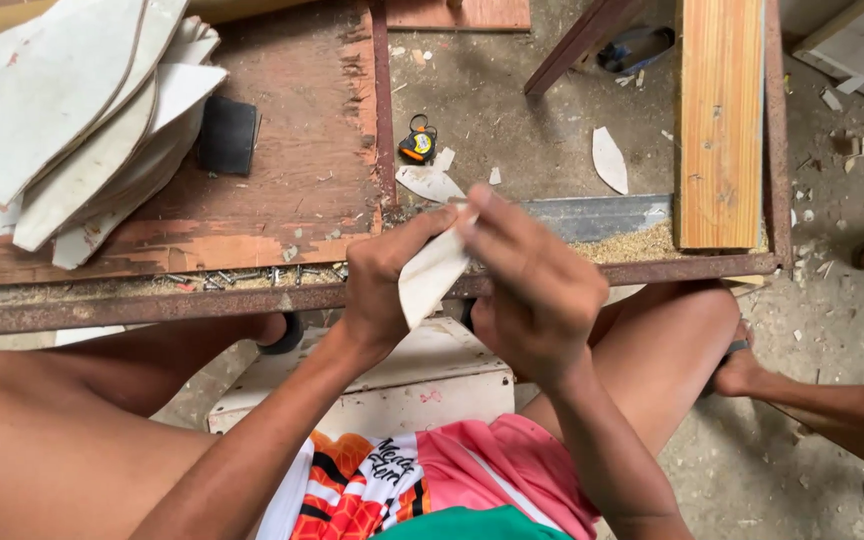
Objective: The person is manually sanding the edges of small white leaf-shaped components and then sanding a bamboo pole using a piece of sandpaper.
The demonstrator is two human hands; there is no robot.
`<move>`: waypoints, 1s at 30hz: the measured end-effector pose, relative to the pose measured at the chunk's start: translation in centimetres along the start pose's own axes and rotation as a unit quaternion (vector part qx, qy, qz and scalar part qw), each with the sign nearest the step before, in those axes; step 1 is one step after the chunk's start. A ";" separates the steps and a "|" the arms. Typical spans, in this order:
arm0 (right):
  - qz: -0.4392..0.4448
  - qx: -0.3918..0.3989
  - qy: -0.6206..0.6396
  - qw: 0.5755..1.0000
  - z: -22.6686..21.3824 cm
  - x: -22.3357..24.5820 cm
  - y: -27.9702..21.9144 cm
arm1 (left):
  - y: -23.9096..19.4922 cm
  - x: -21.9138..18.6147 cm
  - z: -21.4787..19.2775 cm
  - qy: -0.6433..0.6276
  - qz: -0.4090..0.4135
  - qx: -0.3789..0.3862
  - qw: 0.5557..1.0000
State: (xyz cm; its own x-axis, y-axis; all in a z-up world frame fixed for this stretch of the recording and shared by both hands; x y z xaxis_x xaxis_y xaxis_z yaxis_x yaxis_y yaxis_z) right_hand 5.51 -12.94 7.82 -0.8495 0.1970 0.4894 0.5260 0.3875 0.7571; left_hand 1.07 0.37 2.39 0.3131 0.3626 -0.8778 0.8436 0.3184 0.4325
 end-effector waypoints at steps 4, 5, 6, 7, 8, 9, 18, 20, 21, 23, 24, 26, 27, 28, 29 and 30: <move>0.013 0.061 0.028 0.998 -1.4 0.9 -0.1 | -1.0 1.9 0.3 0.020 0.018 0.027 0.999; 0.011 0.114 0.023 0.993 -2.0 2.2 -0.3 | -1.4 2.3 0.4 0.051 0.039 0.053 0.996; 0.013 0.115 0.025 0.993 -1.5 1.6 -0.6 | -1.4 2.2 0.2 0.053 0.037 0.053 0.997; 0.000 0.102 0.030 0.994 -1.2 1.1 -0.9 | -1.5 2.2 0.1 0.038 0.026 0.059 0.997; -0.013 0.086 0.031 0.996 -0.9 0.5 -1.1 | -1.3 2.1 0.0 0.020 0.019 0.066 0.997; -0.013 0.084 0.030 0.996 -0.4 -0.1 -1.2 | -1.2 2.0 0.1 0.020 0.020 0.068 0.997; 0.038 0.064 -0.004 0.997 -0.6 1.4 1.0 | -0.9 1.7 -0.2 0.037 0.043 0.068 0.996; 0.021 0.071 0.005 0.997 0.0 1.0 0.8 | -0.9 1.8 -0.2 0.022 0.043 0.067 0.997; 0.020 0.070 0.004 0.997 0.1 0.6 0.6 | -0.9 2.0 -0.2 0.023 0.045 0.067 0.996; 0.088 0.079 -0.033 0.992 0.3 -0.5 0.0 | -1.2 2.5 0.0 0.043 0.045 0.058 0.996; 0.089 0.080 -0.033 0.992 -0.1 0.4 0.3 | -1.3 2.7 0.1 0.042 0.043 0.058 0.997; 0.004 0.113 0.026 0.993 -0.6 2.8 1.2 | -1.6 3.0 0.4 0.062 0.060 0.061 0.994; 0.005 0.113 0.027 0.993 -0.4 2.2 0.9 | -1.7 3.1 0.4 0.063 0.059 0.061 0.994; 0.003 0.097 0.019 0.995 -0.2 1.6 0.7 | -1.7 3.2 0.4 0.048 0.056 0.058 0.996; 0.001 0.080 0.011 0.997 -0.1 1.1 0.4 | -1.7 3.3 0.4 0.032 0.053 0.056 0.996; -0.001 0.078 0.010 0.997 0.4 -0.2 0.2 | -1.1 2.3 0.3 0.032 0.057 0.056 0.996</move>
State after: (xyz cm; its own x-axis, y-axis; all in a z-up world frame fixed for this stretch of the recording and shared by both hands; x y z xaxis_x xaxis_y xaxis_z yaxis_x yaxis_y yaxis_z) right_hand 5.77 -12.54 7.68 -0.8493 0.1792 0.4966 0.5096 0.5243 0.6823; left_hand 1.00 0.57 -0.20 0.3833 0.4475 -0.8080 0.8487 0.1744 0.4993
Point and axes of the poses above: each hand's wrist, its own y-axis towards the middle knuckle, its own z-axis out of the palm, x = y × z, the point moved 2 cm from there along y, towards the middle knuckle, and after that the axes turned 4 degrees about -y, right-handed, at the moved point
